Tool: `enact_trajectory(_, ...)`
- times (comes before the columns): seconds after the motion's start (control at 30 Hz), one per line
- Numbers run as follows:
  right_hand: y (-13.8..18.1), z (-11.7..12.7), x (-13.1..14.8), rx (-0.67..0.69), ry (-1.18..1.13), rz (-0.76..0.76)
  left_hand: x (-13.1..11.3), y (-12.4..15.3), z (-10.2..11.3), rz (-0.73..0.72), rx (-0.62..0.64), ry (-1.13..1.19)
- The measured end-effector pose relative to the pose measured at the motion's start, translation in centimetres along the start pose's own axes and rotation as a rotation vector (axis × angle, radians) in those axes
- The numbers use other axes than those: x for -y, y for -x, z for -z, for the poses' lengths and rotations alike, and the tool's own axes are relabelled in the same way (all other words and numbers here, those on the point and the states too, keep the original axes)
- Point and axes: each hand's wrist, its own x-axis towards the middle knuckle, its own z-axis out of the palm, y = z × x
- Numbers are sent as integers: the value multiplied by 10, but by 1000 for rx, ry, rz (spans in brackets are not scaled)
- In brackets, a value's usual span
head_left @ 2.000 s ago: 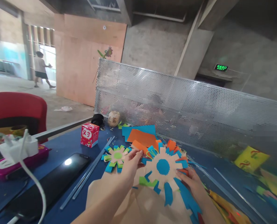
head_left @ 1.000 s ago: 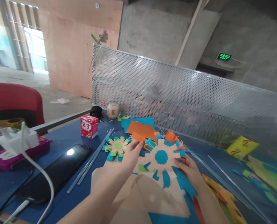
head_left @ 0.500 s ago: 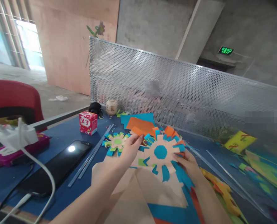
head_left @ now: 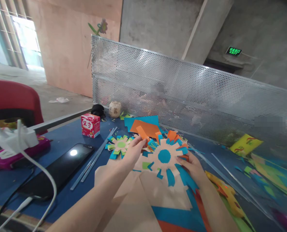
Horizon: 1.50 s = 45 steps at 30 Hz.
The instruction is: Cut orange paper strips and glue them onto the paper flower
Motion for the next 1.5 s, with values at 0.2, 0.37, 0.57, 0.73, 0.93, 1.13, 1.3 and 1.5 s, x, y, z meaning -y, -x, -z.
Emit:
enact_trajectory(0.2, -3, 7, -7, 50, 126, 46, -3, -4, 3, -82, -129, 27)
enact_trajectory(0.37, 1, 6, -5, 96, 213, 31, -5, -5, 4, -45, -85, 177)
enact_trajectory(0.57, 2, 4, -2, 148, 191, 18, -8, 0, 4, -7, 80, 163)
enact_trajectory(0.73, 3, 3, -1, 147, 184, 16, -9, 3, 3, 85, 53, -128)
enact_trajectory(0.93, 3, 3, 1, 123, 243, 22, -5, -2, 4, 50, -23, -191)
enact_trajectory(1.13, 2, 3, 1, 120, 229, 25, -9, 1, 4, -74, -32, -282)
enact_trajectory(1.3, 3, 3, 3, 124, 228, 12, -12, 3, 2, -126, -44, -306)
enact_trajectory(1.5, 2, 4, 2, 103, 227, 10, -11, 3, 2, -158, -4, -298)
